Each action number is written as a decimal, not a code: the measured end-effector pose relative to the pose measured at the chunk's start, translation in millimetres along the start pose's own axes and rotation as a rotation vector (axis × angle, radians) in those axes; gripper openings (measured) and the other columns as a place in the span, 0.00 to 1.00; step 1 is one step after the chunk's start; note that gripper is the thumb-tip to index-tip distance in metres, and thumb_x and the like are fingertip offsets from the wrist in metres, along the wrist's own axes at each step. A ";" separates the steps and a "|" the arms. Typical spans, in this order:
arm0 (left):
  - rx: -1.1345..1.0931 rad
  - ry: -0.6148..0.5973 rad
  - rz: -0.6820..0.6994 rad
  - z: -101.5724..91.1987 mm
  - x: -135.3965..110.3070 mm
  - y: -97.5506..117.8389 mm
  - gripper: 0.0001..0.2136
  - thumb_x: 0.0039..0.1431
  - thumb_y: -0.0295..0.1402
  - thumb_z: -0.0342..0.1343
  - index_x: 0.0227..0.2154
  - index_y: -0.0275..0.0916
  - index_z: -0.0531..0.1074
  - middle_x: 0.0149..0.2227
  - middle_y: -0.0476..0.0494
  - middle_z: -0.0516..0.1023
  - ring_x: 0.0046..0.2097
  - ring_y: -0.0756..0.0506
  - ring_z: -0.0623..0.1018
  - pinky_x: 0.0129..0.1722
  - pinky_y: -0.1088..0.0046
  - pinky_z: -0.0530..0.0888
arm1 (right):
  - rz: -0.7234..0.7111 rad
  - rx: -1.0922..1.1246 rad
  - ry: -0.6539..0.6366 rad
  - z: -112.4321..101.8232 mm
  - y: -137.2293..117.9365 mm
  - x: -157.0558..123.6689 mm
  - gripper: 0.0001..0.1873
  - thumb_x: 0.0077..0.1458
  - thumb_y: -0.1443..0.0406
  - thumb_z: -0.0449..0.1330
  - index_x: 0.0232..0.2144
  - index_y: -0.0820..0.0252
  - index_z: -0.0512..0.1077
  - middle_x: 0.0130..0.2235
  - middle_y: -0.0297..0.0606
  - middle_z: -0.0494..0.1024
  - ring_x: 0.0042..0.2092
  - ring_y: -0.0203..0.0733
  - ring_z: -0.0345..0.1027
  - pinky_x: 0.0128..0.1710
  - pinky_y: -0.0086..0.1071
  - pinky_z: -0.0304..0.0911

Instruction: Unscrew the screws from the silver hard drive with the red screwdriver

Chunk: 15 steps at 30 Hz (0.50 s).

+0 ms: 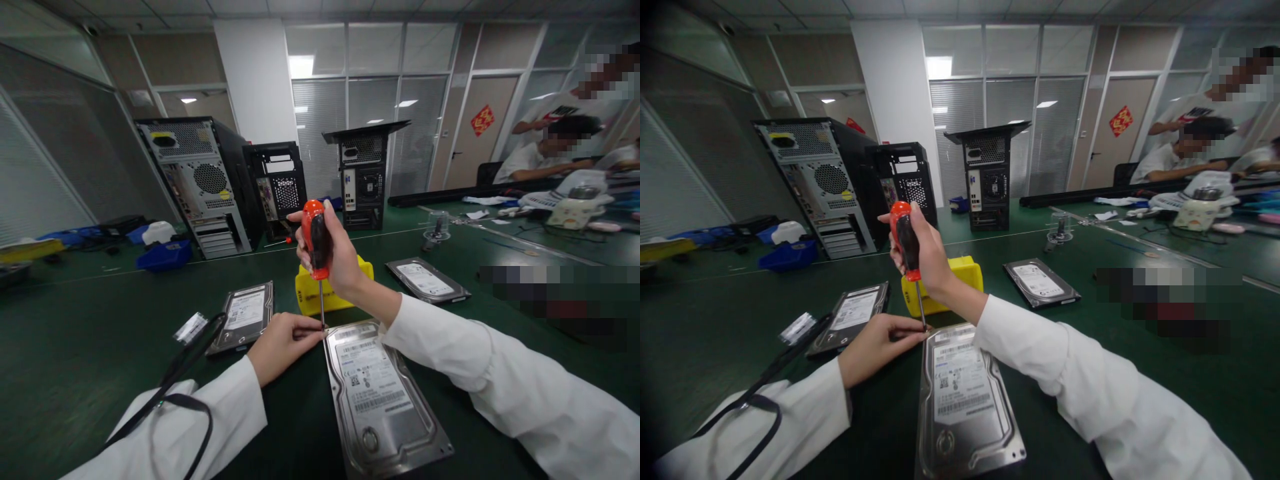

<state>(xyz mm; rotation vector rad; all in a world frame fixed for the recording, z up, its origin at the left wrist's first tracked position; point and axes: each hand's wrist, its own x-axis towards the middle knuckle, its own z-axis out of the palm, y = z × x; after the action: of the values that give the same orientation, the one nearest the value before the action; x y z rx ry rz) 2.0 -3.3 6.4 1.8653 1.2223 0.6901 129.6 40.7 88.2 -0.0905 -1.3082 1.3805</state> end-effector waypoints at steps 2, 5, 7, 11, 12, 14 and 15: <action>-0.057 -0.076 -0.018 -4.6 1.0 -2.6 0.16 0.52 0.36 0.57 0.42 0.32 0.75 0.42 0.40 0.78 0.44 0.43 0.78 0.46 0.71 0.74 | -0.001 0.006 0.012 0.2 1.1 -1.2 0.20 0.55 0.47 0.48 0.33 0.57 0.61 0.21 0.26 0.60 0.16 0.26 0.52 0.12 0.21 0.46; -0.108 -0.127 -0.034 -8.7 2.5 -7.6 0.16 0.53 0.32 0.55 0.44 0.31 0.73 0.42 0.39 0.78 0.44 0.44 0.78 0.44 0.71 0.75 | -0.036 0.002 0.073 0.0 4.7 -2.2 0.18 0.51 0.50 0.56 0.32 0.54 0.55 0.20 0.22 0.61 0.15 0.26 0.52 0.11 0.20 0.45; -0.120 -0.121 -0.037 -9.1 3.0 -9.8 0.14 0.54 0.31 0.53 0.43 0.30 0.73 0.40 0.39 0.79 0.43 0.44 0.78 0.42 0.71 0.75 | -0.047 0.003 0.095 -1.1 6.4 -2.3 0.19 0.50 0.49 0.57 0.32 0.55 0.56 0.21 0.23 0.64 0.15 0.26 0.54 0.12 0.20 0.47; -0.131 -0.086 -0.035 -7.4 2.3 -9.9 0.13 0.54 0.30 0.54 0.40 0.31 0.74 0.38 0.40 0.79 0.41 0.45 0.78 0.43 0.71 0.74 | -0.001 0.024 0.073 -2.8 4.3 -2.6 0.25 0.53 0.44 0.47 0.31 0.60 0.64 0.21 0.28 0.65 0.16 0.26 0.56 0.13 0.23 0.50; -0.134 -0.077 -0.033 -6.9 1.9 -9.4 0.12 0.53 0.30 0.54 0.40 0.31 0.75 0.38 0.40 0.80 0.41 0.45 0.78 0.44 0.71 0.74 | 0.015 0.032 0.066 -2.6 2.9 -2.9 0.27 0.53 0.43 0.45 0.31 0.61 0.65 0.20 0.28 0.64 0.15 0.26 0.55 0.13 0.23 0.49; -0.144 -0.060 -0.027 -5.9 1.4 -8.1 0.12 0.52 0.30 0.54 0.38 0.31 0.75 0.37 0.40 0.80 0.41 0.45 0.78 0.45 0.70 0.73 | 0.042 0.044 0.067 -1.2 0.1 -3.8 0.28 0.53 0.42 0.43 0.30 0.60 0.65 0.17 0.26 0.60 0.14 0.25 0.50 0.12 0.22 0.44; -0.151 -0.056 -0.024 -5.4 1.4 -7.6 0.12 0.52 0.30 0.55 0.38 0.31 0.75 0.37 0.40 0.80 0.41 0.45 0.78 0.45 0.70 0.73 | 0.052 0.044 0.075 -0.2 -0.8 -4.3 0.28 0.53 0.41 0.43 0.30 0.59 0.63 0.16 0.25 0.59 0.13 0.25 0.49 0.12 0.22 0.42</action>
<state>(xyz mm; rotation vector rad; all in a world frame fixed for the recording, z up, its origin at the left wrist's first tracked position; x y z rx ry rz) -5.4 1.4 2.9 1.7320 1.1233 0.6932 131.7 37.5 86.1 -0.1466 -1.2199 1.4361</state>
